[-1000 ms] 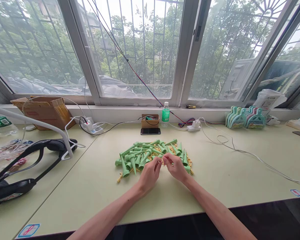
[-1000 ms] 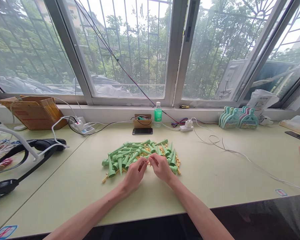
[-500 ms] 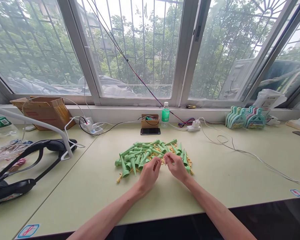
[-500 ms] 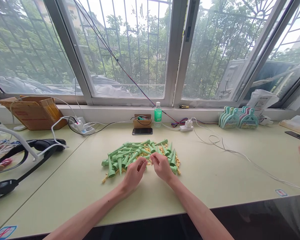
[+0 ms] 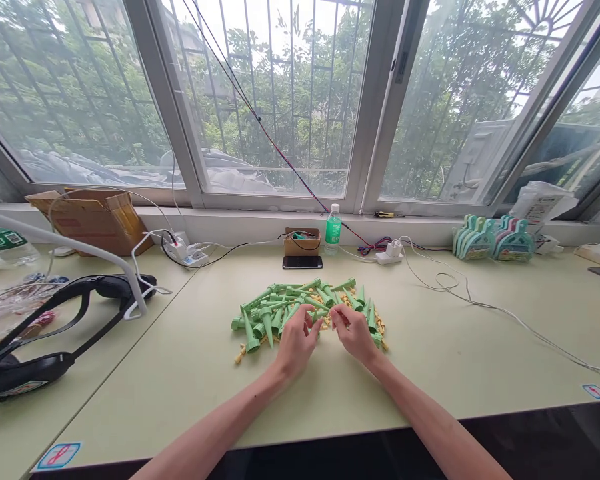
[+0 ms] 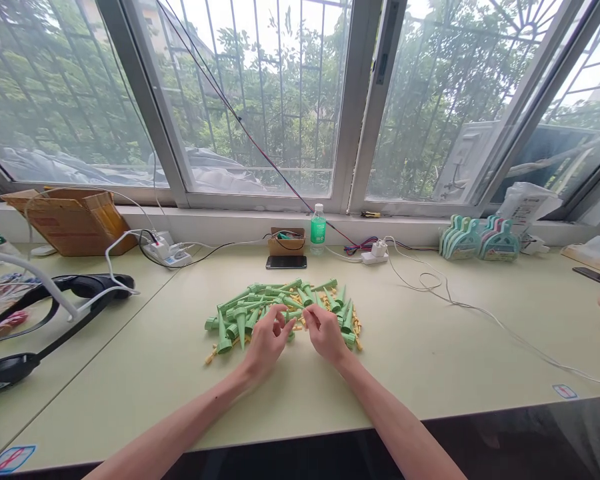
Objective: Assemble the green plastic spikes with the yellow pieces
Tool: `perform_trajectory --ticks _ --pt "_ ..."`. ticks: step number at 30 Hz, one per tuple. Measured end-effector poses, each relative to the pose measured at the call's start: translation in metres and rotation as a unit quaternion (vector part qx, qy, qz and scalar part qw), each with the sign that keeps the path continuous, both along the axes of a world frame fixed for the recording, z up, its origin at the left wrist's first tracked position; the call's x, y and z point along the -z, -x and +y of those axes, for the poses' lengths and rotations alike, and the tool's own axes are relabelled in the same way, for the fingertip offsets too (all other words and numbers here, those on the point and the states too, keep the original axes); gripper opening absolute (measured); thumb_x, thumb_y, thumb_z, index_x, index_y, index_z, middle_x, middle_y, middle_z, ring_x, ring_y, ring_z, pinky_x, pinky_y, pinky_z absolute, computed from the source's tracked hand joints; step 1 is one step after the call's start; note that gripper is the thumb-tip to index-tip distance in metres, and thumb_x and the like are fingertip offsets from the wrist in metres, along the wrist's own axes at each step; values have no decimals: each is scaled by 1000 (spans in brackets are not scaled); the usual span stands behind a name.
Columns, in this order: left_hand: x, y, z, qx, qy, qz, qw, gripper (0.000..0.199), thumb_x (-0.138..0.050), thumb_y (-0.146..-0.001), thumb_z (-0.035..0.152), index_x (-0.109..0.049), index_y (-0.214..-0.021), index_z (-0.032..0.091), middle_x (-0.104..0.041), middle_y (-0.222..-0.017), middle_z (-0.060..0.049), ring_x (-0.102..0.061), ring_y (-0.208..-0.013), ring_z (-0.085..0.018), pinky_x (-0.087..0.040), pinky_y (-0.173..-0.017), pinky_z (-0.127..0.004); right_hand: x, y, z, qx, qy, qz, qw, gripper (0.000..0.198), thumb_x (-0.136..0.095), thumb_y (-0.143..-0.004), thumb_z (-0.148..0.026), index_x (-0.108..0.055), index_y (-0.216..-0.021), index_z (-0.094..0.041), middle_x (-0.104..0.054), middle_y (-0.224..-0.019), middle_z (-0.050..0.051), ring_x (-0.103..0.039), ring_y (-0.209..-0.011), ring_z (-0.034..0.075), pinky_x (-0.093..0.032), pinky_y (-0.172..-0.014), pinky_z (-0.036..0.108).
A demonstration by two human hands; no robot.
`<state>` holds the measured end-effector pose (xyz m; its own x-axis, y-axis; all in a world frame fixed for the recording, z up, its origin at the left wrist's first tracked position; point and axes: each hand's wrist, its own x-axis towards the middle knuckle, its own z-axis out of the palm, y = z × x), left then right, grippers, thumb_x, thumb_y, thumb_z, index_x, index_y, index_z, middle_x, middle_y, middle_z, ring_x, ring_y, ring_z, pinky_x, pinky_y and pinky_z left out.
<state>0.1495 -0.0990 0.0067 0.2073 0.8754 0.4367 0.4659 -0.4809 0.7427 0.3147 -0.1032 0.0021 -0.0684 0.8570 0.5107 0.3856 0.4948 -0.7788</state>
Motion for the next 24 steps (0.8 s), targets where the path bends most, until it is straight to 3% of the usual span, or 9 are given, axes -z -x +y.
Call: perform_trajectory --ticks 6,24 --pt "0 1 3 16 -11 65 998 23 -47 -91 29 -45 -70 19 -52 -71 -1 -47 -63 -14 -36 -56 -25 3 0 0 -2 3 -1 1000 27 -42 -97 -36 -55 -80 -21 -54 -62 0 -48 -52 15 -38 -50 26" --pt "-1 0 -1 57 33 78 995 26 -45 -92 34 -43 -71 19 -46 -85 -2 -44 -65 -13 -41 -64 -28 3 0 1 2 13 -5 1000 25 -43 -97 -35 -55 -81 -19 -53 -63 0 -48 -53 13 -37 -51 25"
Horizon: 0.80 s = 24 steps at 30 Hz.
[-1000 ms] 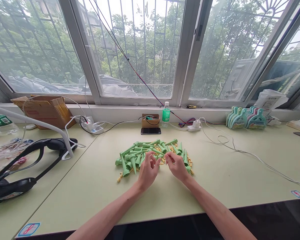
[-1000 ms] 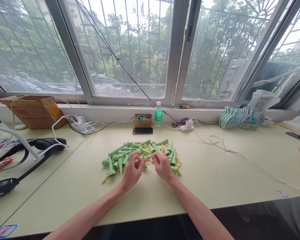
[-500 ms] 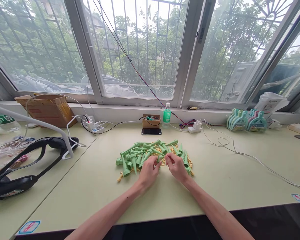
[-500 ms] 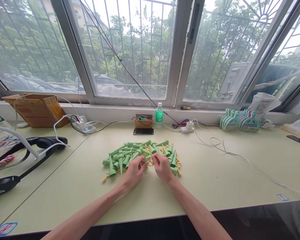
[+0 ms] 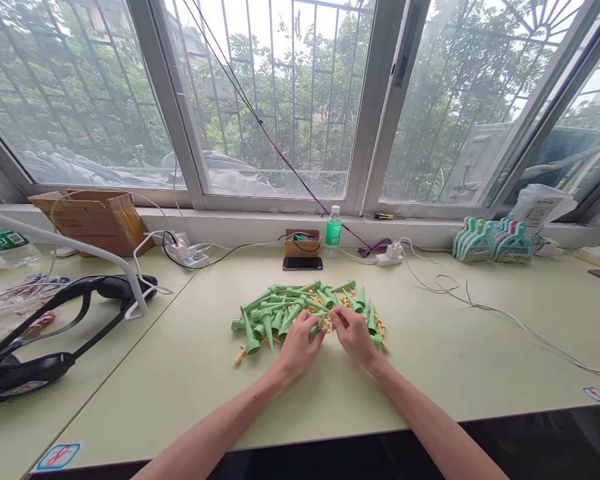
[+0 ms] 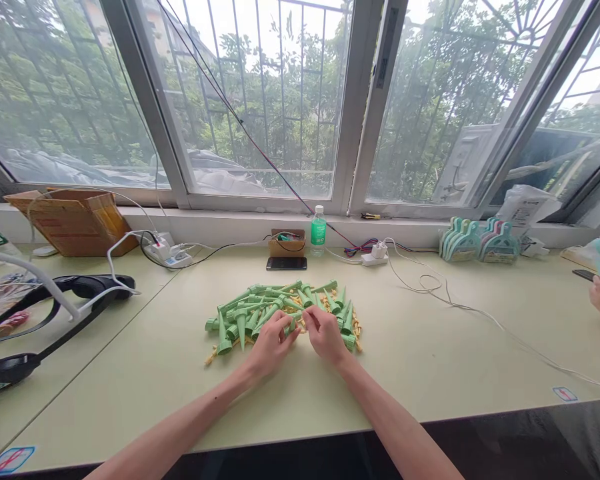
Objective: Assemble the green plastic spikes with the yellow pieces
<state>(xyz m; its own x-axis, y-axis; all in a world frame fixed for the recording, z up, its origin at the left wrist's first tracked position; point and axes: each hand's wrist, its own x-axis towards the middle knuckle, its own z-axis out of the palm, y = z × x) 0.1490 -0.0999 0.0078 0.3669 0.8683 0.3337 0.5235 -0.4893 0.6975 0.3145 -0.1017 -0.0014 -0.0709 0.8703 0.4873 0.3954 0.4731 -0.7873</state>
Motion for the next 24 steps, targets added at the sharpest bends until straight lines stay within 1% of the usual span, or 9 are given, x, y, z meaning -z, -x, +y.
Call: perform_trajectory --ticks 6,14,21,24 --pt "2 -1 1 26 -9 -2 1000 28 -45 -92 32 -38 -68 19 -48 -80 -1 -42 -62 -13 -36 -59 -27 -1 0 1 0 4 -5 1000 24 -43 -97 -34 -55 -82 -19 -53 -64 0 -49 -54 14 -38 -52 25" --pt "3 -2 3 24 -19 4 1000 30 -44 -92 32 -34 -66 19 -47 -73 0 -39 -60 -13 -32 -57 -26 -1 0 0 -2 6 -11 1000 22 -44 -96 -33 -56 -84 -19 -54 -67 0 -49 -56 14 -39 -53 25" --pt "2 -1 2 25 -6 -24 999 24 -44 -92 31 -45 -71 18 -49 -70 1 -38 -57 -11 -33 -55 -24 -3 0 -1 -7 4 -17 1000 23 -45 -96 -33 -56 -82 -19 -51 -65 -1 -43 -54 13 -35 -52 25" --pt "0 -1 1 9 24 -60 998 24 -46 -91 35 -50 -74 18 -50 -68 2 -36 -50 -9 -31 -50 -23 -5 0 -2 -11 6 -18 1000 23 -45 -96 -34 -55 -82 -19 -50 -64 -1 -40 -53 12 -32 -51 25"
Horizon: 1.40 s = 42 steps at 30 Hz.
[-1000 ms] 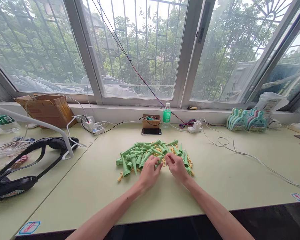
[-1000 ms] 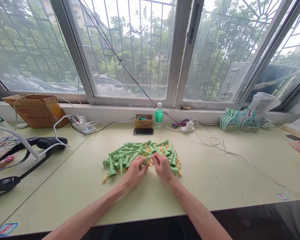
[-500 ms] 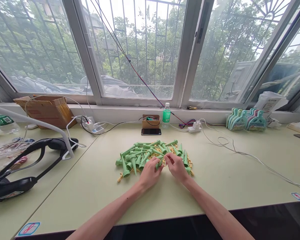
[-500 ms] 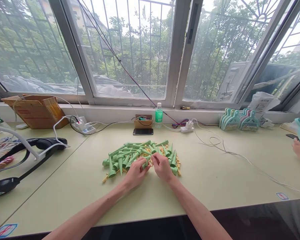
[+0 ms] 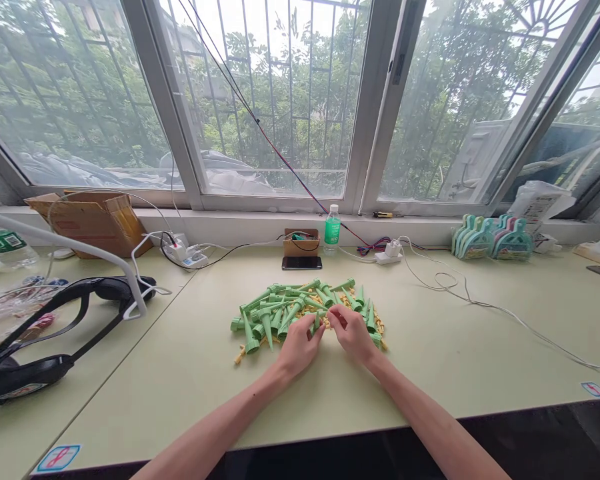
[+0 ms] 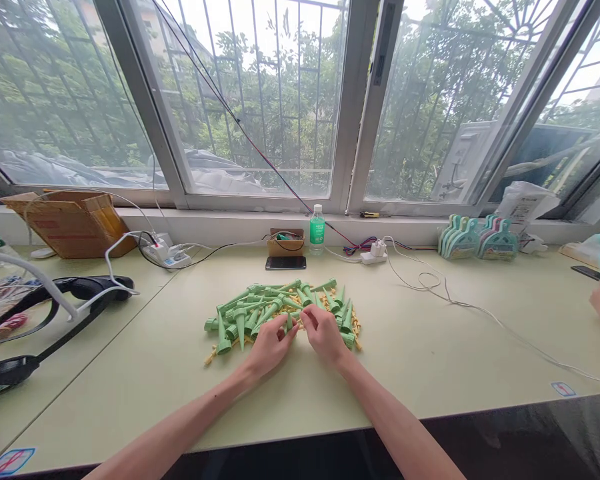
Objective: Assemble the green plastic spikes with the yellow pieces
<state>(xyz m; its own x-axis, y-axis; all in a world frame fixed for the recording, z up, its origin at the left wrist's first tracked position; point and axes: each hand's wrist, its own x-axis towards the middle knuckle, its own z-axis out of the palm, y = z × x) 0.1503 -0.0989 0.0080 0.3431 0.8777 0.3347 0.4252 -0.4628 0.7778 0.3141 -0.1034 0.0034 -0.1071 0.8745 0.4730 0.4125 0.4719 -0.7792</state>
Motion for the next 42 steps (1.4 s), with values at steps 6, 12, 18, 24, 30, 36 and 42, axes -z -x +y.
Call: perform_trajectory --ticks 6,12,18,24,30,36,42 --pt "-3 0 0 -6 95 -89 992 23 -52 -88 41 -55 -84 18 -54 -67 2 -42 -46 -8 -31 -46 -21 -2 0 -1 -21 6 1 1000 23 -44 -96 -33 -58 -85 -19 -54 -68 0 -43 -55 13 -34 -51 25" --pt "-4 -1 1 3 119 -151 981 25 -56 -86 42 -56 -85 18 -56 -75 1 -49 -53 -10 -38 -49 -21 -2 0 -1 -28 -4 -13 1000 25 -45 -96 -33 -63 -88 -18 -58 -72 2 -46 -57 13 -36 -53 25" --pt "-4 -2 1 -5 111 -162 980 29 -56 -85 46 -56 -85 17 -54 -75 0 -50 -57 -10 -40 -51 -21 -2 0 -1 -27 -5 -14 1000 25 -45 -96 -34 -63 -89 -18 -58 -72 2 -46 -57 13 -37 -52 25" --pt "-6 -2 0 -17 105 -169 980 29 -56 -86 46 -55 -84 17 -54 -74 0 -46 -54 -9 -39 -47 -20 -5 1 -2 -23 0 -13 1000 25 -45 -96 -36 -62 -89 -18 -59 -71 2 -46 -55 13 -37 -51 25" --pt "-6 -1 0 -38 87 -184 978 28 -57 -86 44 -56 -83 16 -53 -72 1 -43 -52 -7 -37 -47 -19 -5 1 -2 -21 5 -6 1000 25 -45 -96 -36 -60 -89 -19 -59 -71 2 -46 -55 13 -35 -51 25" --pt "-7 0 0 -50 99 -188 976 28 -56 -87 45 -56 -88 17 -56 -74 1 -39 -47 -5 -34 -43 -19 -2 1 0 -14 -2 -5 1000 25 -45 -96 -37 -60 -88 -18 -58 -70 2 -46 -55 14 -36 -51 25" --pt "-7 0 0 -51 109 -184 975 30 -56 -86 47 -56 -87 17 -56 -74 1 -38 -44 -5 -34 -41 -19 -2 1 0 -18 -4 -9 1000 25 -45 -95 -36 -62 -89 -18 -60 -72 3 -48 -56 14 -38 -51 26"
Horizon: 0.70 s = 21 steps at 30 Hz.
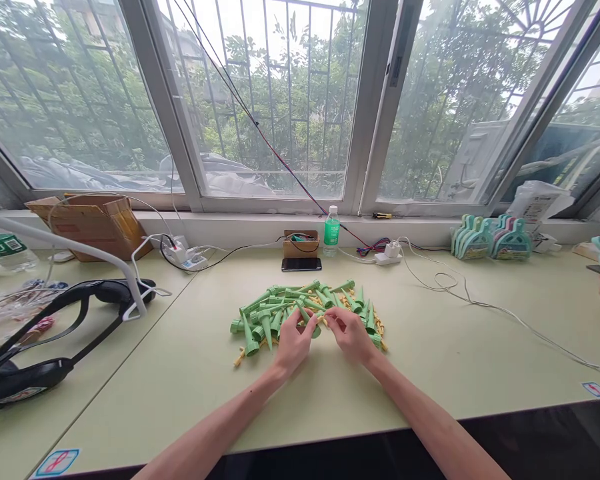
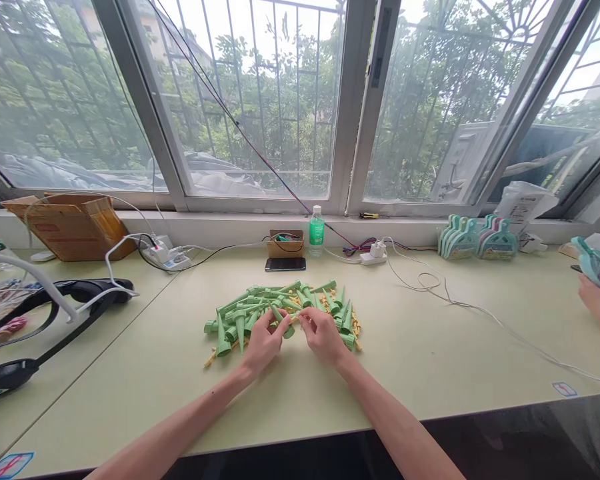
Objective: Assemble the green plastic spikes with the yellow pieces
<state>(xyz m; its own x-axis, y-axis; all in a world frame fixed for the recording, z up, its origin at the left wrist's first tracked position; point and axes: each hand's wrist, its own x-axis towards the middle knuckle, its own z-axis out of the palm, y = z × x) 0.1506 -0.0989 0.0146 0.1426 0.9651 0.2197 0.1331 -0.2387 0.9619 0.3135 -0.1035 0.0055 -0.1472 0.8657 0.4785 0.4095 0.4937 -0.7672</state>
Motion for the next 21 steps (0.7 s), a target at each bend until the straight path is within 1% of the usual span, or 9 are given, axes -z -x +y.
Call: perform_trajectory --ticks 9,14,21 --pt "0 0 -1 10 2 -1 1000 30 -57 -85 47 -56 -86 17 -57 -72 1 -44 -45 -7 -37 -42 -20 0 0 0 -1 -1 -3 1000 25 -45 -96 -35 -62 -89 -18 -58 -71 3 -46 -57 14 -37 -52 26" --pt "-2 -1 -3 26 4 -3 1000 28 -57 -86 45 -56 -84 17 -56 -67 2 -43 -45 -7 -37 -42 -20 -1 1 -1 -5 -2 -1 1000 24 -45 -96 -34 -61 -86 -19 -57 -70 2 -46 -57 14 -36 -53 26" --pt "-3 -2 -3 27 -17 0 999 28 -58 -85 44 -57 -82 17 -55 -70 1 -46 -50 -8 -38 -45 -20 2 2 0 -11 -5 2 1000 26 -45 -96 -34 -63 -87 -18 -61 -74 4 -49 -58 14 -40 -53 26"
